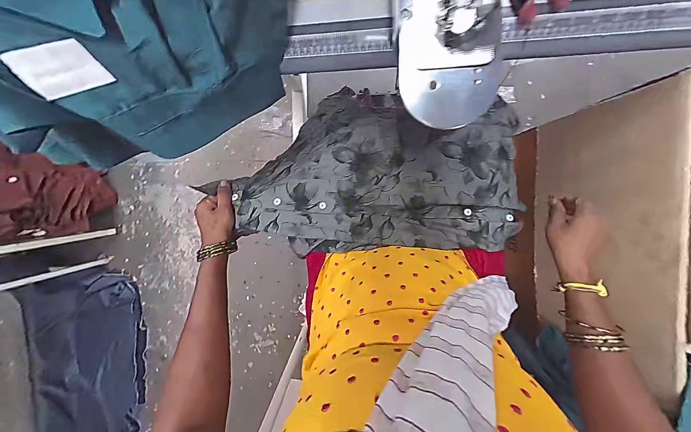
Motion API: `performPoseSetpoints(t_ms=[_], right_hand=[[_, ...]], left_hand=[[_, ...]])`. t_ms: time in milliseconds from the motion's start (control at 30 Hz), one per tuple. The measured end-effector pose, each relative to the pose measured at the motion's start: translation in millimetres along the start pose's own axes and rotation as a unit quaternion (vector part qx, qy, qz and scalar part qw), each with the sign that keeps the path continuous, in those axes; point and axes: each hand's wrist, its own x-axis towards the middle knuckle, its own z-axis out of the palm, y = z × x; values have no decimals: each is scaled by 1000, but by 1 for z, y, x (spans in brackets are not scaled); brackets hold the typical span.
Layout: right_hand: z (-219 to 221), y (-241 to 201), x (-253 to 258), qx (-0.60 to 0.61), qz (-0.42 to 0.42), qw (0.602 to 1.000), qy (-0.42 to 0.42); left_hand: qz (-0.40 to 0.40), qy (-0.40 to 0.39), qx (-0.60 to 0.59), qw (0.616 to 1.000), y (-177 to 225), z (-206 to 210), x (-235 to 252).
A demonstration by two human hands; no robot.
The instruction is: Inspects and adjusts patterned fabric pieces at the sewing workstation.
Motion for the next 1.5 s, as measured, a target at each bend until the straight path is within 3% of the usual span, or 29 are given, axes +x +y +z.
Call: performPoseSetpoints(t_ms=[100,233,300,367,500,767,967,1167,1367,1500], right_hand=[[5,-83,-21,75,-260,963,-5],[41,-193,-62,152,-570,804,-77],[67,-232,-70,156,-656,730,-111],[91,-256,-68,107,-695,697,-138],[116,-265,-64,-4,-672,726,-147],[109,-236,-65,25,-627,772,-102],[101,-246,-71,38,-565,816,-115],[97,-255,-74,3,-557,830,-41],[68,-194,-55,-51,-489,868,-69],[48,-138,-46,-82,-415,906,-15]], left_hand=[[6,1,-16,1000,-9,0,5],[13,-3,-42,999,-8,4,9],[18,-3,-62,998,-8,6,12],[18,-1,-72,997,-5,5,13],[24,-4,-67,997,-1,-1,14],[37,6,-135,990,-2,-3,5],[33,17,-183,982,2,-8,2],[45,23,-157,986,-1,-10,11],[63,23,-125,990,-1,-13,12],[64,16,-87,994,-9,-9,14]])
